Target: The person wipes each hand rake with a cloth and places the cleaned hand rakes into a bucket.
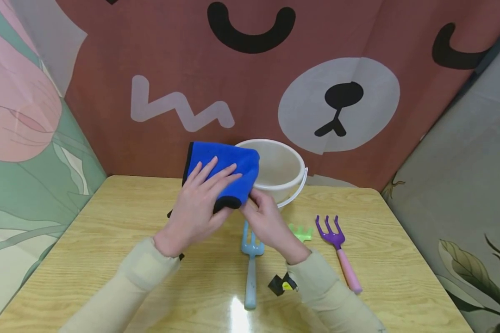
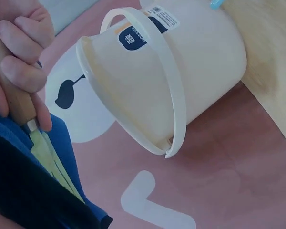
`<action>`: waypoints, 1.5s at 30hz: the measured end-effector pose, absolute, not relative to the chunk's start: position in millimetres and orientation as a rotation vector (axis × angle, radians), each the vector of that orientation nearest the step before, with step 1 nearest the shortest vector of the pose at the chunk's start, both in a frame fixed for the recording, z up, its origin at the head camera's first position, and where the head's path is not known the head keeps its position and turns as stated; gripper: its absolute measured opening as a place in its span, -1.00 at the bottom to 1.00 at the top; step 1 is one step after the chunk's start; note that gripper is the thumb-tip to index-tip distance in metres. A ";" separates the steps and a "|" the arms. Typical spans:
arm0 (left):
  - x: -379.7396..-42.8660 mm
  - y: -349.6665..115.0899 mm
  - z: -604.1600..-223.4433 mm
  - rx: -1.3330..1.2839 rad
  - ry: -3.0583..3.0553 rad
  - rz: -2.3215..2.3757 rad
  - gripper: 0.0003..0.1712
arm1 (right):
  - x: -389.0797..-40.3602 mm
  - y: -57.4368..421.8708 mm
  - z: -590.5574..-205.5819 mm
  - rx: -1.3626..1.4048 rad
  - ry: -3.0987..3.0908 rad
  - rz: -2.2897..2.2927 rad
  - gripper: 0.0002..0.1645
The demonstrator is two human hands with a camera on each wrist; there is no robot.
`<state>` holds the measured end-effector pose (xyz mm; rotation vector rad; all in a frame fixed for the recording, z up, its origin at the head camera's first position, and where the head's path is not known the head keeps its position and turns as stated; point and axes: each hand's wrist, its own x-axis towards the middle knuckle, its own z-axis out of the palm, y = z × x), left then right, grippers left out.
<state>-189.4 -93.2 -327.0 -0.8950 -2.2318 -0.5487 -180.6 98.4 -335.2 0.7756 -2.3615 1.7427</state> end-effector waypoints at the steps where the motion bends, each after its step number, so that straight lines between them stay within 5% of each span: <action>1: -190.5 -93.5 -326.8 -0.892 -2.231 -0.547 -0.40 | -180.5 98.2 -335.1 0.782 -2.358 1.746 -0.46; 31: -209.7 -125.5 -319.8 -0.642 -2.338 -0.819 -0.36 | -173.6 94.1 -331.8 0.674 -2.468 1.704 -0.46; 45: -207.1 -136.8 -313.5 -0.302 -2.325 -1.468 -0.16 | -175.1 96.3 -332.9 0.652 -2.464 1.763 -0.51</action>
